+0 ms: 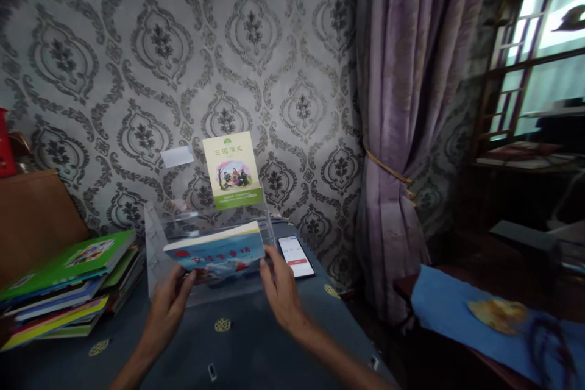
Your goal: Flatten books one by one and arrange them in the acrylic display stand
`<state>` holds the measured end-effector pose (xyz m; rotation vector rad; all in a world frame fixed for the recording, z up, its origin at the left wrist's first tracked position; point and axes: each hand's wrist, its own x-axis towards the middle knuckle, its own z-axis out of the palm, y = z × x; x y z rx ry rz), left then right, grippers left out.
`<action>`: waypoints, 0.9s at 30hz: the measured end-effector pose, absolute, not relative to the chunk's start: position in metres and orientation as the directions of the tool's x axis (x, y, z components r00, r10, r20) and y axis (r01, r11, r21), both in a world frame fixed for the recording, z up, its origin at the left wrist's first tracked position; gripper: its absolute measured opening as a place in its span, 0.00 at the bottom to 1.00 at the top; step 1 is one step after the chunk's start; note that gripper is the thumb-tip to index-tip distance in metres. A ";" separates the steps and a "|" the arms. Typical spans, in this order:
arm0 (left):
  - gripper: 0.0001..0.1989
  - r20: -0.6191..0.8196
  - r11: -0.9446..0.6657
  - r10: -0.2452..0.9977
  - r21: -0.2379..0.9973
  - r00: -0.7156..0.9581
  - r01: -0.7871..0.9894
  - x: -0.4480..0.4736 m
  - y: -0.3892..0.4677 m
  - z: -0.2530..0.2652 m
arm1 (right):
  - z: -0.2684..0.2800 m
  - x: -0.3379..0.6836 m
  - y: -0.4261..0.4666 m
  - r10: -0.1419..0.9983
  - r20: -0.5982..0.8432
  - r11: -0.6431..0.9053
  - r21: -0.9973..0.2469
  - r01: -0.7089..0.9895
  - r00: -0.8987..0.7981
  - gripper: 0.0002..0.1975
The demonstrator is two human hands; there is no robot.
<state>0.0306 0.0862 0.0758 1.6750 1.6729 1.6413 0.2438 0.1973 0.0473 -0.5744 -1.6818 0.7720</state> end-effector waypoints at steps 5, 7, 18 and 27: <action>0.16 0.583 -0.300 0.740 0.733 -0.335 0.610 0.036 0.089 0.105 | 0.082 0.249 0.200 0.698 0.682 0.696 -0.718 -0.020 -0.218 0.14; 0.15 0.630 -0.341 0.709 0.699 -0.316 0.629 0.037 0.093 0.123 | 0.099 0.251 0.205 0.670 0.712 0.722 -0.690 -0.037 -0.210 0.14; 0.12 0.881 -0.580 0.450 0.410 -0.143 0.704 0.024 0.153 0.235 | 0.215 0.236 0.268 0.435 0.889 0.888 -0.450 -0.092 -0.147 0.15; 0.09 0.867 -0.648 0.482 0.449 -0.125 0.615 0.000 0.209 0.251 | 0.230 0.216 0.322 0.435 0.871 0.859 -0.477 -0.185 -0.227 0.13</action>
